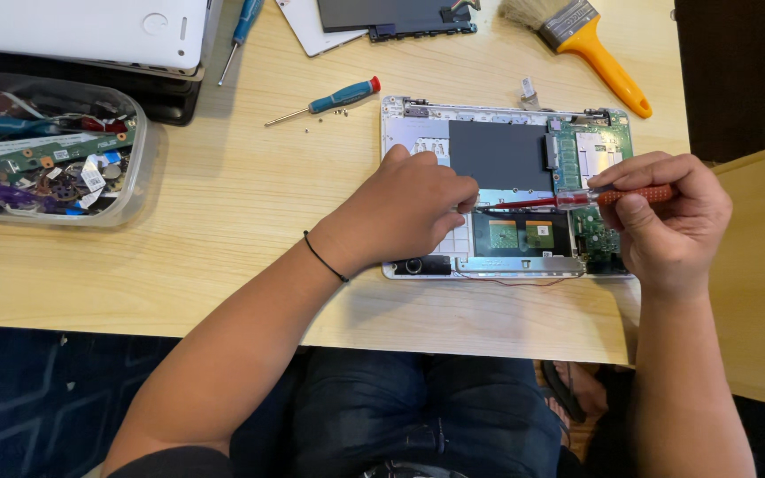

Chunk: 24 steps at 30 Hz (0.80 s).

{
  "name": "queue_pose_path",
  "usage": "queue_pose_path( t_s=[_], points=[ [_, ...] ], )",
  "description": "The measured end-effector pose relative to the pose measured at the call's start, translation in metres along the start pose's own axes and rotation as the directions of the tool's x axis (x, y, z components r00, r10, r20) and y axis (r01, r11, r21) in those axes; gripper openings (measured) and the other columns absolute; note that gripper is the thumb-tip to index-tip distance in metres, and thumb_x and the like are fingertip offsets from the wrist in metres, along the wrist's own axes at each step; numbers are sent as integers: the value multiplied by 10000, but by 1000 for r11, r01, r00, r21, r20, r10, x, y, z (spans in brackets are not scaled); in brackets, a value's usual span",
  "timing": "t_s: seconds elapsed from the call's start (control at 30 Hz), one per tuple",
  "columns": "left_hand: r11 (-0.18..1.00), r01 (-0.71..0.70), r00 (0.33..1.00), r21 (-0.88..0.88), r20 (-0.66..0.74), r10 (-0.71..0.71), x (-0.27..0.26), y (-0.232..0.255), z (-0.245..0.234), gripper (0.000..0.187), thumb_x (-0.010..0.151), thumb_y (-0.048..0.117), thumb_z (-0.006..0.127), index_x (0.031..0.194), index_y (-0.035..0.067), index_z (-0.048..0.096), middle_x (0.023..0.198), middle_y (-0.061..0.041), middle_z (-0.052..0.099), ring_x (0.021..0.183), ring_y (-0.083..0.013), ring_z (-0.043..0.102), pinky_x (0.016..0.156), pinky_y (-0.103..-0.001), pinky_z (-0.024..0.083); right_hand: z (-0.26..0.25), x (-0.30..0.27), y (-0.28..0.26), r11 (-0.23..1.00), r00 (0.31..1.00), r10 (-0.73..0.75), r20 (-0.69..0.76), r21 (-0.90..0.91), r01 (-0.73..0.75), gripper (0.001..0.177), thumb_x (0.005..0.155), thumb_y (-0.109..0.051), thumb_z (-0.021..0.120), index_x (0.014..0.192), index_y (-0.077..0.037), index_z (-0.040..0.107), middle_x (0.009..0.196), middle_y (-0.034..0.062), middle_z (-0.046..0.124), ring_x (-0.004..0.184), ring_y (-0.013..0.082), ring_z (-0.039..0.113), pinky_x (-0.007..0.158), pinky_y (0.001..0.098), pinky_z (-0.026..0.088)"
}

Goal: The person uses a red screwdriver to remove screws from a disassembled tablet lying on a wooden table. They carefully place the removed screws on the table and continue to work on the internal components of the device.

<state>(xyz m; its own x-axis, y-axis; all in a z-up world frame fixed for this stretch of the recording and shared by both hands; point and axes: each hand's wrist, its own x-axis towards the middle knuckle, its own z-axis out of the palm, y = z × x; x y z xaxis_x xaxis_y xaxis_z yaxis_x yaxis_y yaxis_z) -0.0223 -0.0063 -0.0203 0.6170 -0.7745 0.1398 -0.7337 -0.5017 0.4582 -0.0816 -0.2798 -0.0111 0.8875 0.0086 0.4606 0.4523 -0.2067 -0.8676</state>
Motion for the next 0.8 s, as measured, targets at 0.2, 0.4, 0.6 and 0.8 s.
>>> queue_pose_path(
  t_s=[0.2, 0.4, 0.6, 0.8],
  points=[
    [1000, 14, 1000, -7, 25, -14, 1, 1, -2, 45, 895, 186, 603, 878, 180, 562, 764, 6, 638, 845, -274, 517, 806, -475, 333, -2, 0, 1, 1000, 1000, 22, -14, 9, -22, 260, 893, -210, 640, 910, -8, 475, 944, 240, 597, 660, 180, 562, 503, 172, 442],
    [1000, 18, 999, 17, 39, -19, 2, 1, -1, 42, 897, 198, 601, 883, 177, 568, 758, -3, 640, 849, -285, 518, 782, -473, 333, 1, -1, -1, 999, 998, 41, -49, 15, -40, 225, 909, -179, 626, 914, -15, 472, 944, 240, 589, 617, 169, 535, 495, 176, 425],
    [999, 1, 1000, 34, 31, -2, 2, 1, 0, 46, 898, 194, 599, 875, 178, 562, 748, 1, 630, 840, -280, 517, 772, -474, 342, -1, -1, 2, 999, 998, 29, -53, 23, -28, 231, 896, -181, 639, 913, -25, 469, 942, 241, 591, 670, 195, 569, 503, 176, 425],
    [1000, -1, 1000, 22, 12, 0, 1, 0, 0, 48, 888, 190, 608, 866, 176, 566, 734, 6, 628, 821, -273, 518, 772, -468, 341, -6, 8, -1, 999, 999, -16, -32, -46, 14, 265, 908, -207, 636, 913, 12, 487, 902, 214, 572, 772, 222, 612, 505, 187, 425]
  ],
)
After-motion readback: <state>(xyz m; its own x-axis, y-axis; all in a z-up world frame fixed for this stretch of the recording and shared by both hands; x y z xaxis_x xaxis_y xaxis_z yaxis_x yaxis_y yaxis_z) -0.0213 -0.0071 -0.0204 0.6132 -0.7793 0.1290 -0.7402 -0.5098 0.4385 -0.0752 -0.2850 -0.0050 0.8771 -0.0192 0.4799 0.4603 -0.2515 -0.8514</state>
